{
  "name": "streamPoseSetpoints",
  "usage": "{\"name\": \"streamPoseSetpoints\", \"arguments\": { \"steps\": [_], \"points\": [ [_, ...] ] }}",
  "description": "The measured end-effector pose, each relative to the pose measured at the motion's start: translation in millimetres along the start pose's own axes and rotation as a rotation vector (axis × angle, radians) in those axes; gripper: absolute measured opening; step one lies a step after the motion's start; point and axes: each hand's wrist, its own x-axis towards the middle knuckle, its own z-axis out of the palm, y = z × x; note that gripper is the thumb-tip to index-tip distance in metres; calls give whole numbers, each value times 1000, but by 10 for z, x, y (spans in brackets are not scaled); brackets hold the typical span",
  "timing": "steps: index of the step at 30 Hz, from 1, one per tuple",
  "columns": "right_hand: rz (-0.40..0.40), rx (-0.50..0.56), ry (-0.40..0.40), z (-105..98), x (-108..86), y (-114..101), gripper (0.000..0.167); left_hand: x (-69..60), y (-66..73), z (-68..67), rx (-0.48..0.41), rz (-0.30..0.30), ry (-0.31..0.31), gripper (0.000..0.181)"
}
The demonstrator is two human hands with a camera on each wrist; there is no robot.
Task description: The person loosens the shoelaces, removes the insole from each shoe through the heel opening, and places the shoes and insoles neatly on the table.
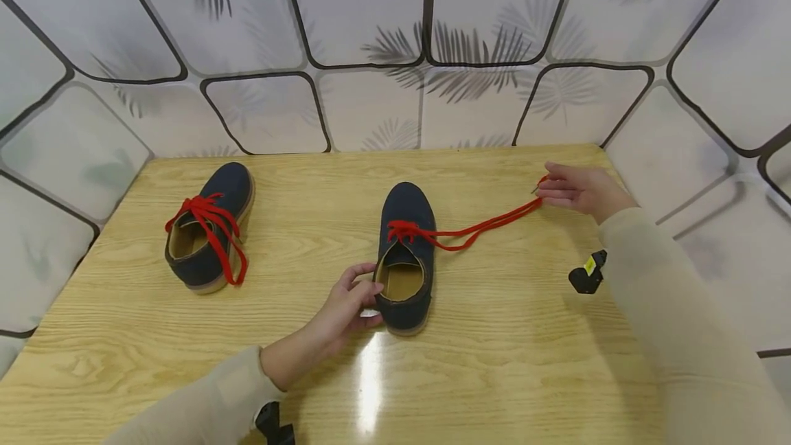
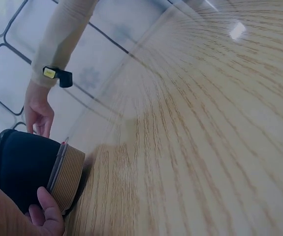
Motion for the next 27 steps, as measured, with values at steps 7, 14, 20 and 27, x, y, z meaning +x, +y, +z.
{"name": "streamPoseSetpoints", "arguments": {
  "steps": [7, 14, 20, 27],
  "points": [
    [-45, -149, -15, 373, 4, 19, 16, 51, 59, -48, -1, 1, -11, 52],
    [-67, -280, -25, 709, 13, 108, 28, 111, 103, -105, 8, -17, -15, 52],
    [-73, -409, -88, 983, 3, 172, 36, 153, 143, -157, 12, -16, -31, 52],
    [-86, -572, -163, 1293, 6, 236, 39, 192, 180, -216, 19, -22, -43, 52]
  ]
}}
